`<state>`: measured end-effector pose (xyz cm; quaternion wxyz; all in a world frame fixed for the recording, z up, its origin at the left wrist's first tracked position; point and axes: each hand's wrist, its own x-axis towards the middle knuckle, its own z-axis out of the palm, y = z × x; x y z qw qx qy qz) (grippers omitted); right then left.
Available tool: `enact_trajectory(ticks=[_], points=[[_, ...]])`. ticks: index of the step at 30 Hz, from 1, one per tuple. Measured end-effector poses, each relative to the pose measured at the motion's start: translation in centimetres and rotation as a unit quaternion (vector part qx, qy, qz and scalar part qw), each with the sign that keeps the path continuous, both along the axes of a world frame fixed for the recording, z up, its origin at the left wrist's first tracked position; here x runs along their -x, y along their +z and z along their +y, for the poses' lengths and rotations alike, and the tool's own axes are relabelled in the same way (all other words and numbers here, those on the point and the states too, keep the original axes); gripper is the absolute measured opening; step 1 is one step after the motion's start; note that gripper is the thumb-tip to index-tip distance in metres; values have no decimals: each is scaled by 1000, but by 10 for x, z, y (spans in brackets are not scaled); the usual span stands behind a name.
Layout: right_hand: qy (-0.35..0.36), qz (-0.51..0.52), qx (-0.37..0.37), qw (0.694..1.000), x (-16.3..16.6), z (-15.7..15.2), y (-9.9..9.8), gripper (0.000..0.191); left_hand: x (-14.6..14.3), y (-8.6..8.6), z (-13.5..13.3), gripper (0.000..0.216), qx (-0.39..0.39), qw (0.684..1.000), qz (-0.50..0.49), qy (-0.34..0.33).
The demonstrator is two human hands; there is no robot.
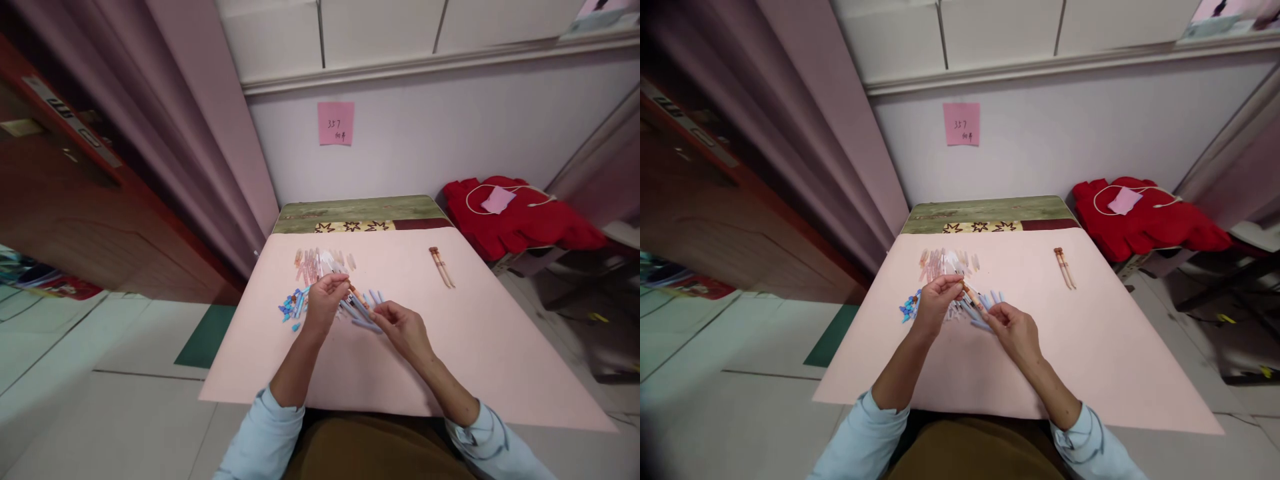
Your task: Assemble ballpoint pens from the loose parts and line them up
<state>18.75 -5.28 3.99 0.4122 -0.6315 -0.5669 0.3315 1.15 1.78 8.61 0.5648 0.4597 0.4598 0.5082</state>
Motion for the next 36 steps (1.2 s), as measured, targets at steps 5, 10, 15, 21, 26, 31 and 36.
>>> enact_trajectory(ticks=[5, 10, 15, 21, 26, 31, 36], points=[[-26, -19, -47, 998, 5, 1, 2, 27, 1, 0, 1, 42, -7, 1000, -1, -3], [-72, 7, -68, 995, -15, 9, -4, 32, 16, 1, -1, 61, 4, 999, 12, 39], [-211, -20, -56, 976, -103, 31, -17, 37, 61, -26, -22, 48, 2, 986, 99, 131], [-338, -213, 96, 912, -205, 64, -33, 37, 110, -52, -54, 41, -26, 946, 216, 240], [-349, -259, 159, 887, -221, 87, -46, 37, 124, -59, -62, 41, -21, 928, 252, 274], [-343, -256, 165, 889, -220, 102, -54, 41, 123, -60, -63, 39, -12, 932, 251, 261], [-338, -258, 160, 891, -219, 107, -55, 44, 114, -58, -62, 36, 1, 941, 229, 249]])
